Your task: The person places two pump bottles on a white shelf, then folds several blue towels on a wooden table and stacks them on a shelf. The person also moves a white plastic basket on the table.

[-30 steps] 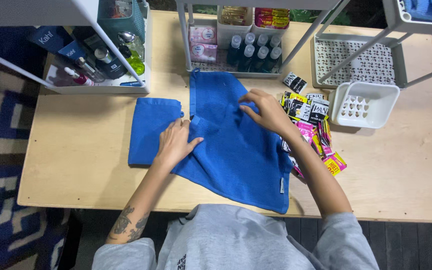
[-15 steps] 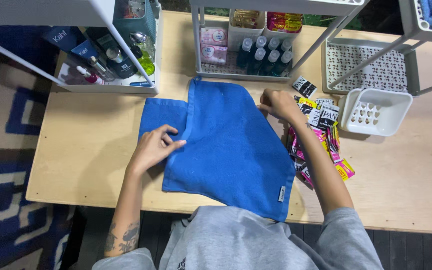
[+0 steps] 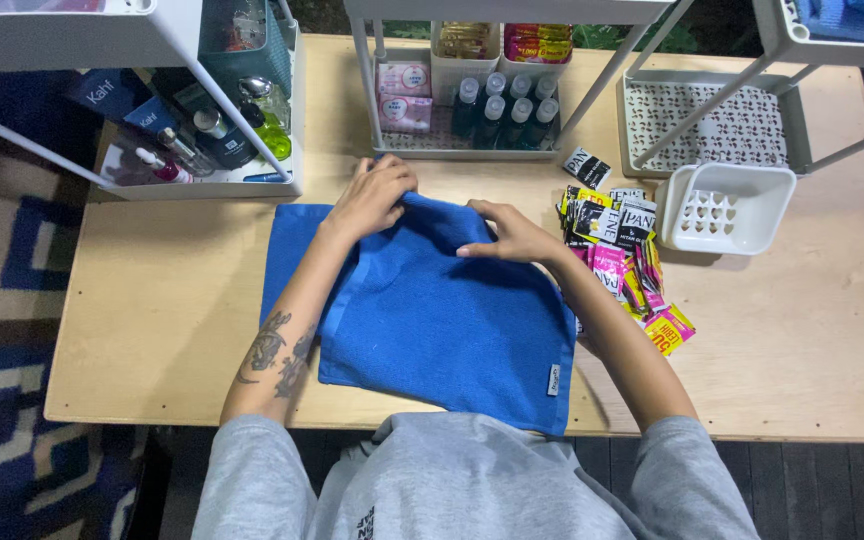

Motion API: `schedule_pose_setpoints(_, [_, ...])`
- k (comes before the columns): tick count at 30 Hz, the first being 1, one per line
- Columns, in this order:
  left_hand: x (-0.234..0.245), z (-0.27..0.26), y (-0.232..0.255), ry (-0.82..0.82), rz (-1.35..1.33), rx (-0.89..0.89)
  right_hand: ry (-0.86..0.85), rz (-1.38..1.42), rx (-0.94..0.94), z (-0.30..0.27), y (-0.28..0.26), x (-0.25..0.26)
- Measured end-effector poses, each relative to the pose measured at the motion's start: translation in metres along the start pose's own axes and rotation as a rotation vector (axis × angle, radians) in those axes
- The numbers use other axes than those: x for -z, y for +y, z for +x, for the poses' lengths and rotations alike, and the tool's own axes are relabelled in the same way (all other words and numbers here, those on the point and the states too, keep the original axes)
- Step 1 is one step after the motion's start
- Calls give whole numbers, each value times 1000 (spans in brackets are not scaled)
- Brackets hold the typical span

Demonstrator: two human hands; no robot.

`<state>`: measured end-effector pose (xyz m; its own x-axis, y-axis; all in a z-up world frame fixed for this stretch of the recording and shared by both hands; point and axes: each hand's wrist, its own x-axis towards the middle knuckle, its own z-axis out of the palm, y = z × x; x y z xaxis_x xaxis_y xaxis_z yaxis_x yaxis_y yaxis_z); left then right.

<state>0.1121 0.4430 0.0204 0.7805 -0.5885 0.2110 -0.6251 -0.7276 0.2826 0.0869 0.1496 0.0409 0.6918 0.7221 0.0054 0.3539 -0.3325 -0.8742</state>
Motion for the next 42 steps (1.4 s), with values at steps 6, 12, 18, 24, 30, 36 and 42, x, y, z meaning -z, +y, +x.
schedule_pose_setpoints(6, [55, -18, -12, 105, -146, 103, -37, -57, -63, -33, -15, 70])
schedule_pose_setpoints(12, [132, -16, 9, 257, -275, 161, -14, -614, -211, -48, -59, 119])
schedule_pose_setpoints(18, [195, 5, 46, 711, 111, 59, 659, -903, 101, -55, -118, 144])
schedule_pose_setpoints(24, [215, -51, 101, 1026, 131, 39, 884, -796, 267, -129, -163, 125])
schedule_pose_setpoints(30, [162, -128, 119, 834, -186, 245, 434, -276, 157, -175, -143, 92])
schedule_pose_setpoints(36, [113, -170, 115, 349, -629, 411, 39, -284, 34, -171, -106, 53])
schedule_pose_setpoints(42, [69, -127, 150, 471, -532, 367, 22, -352, -54, -129, -102, 5])
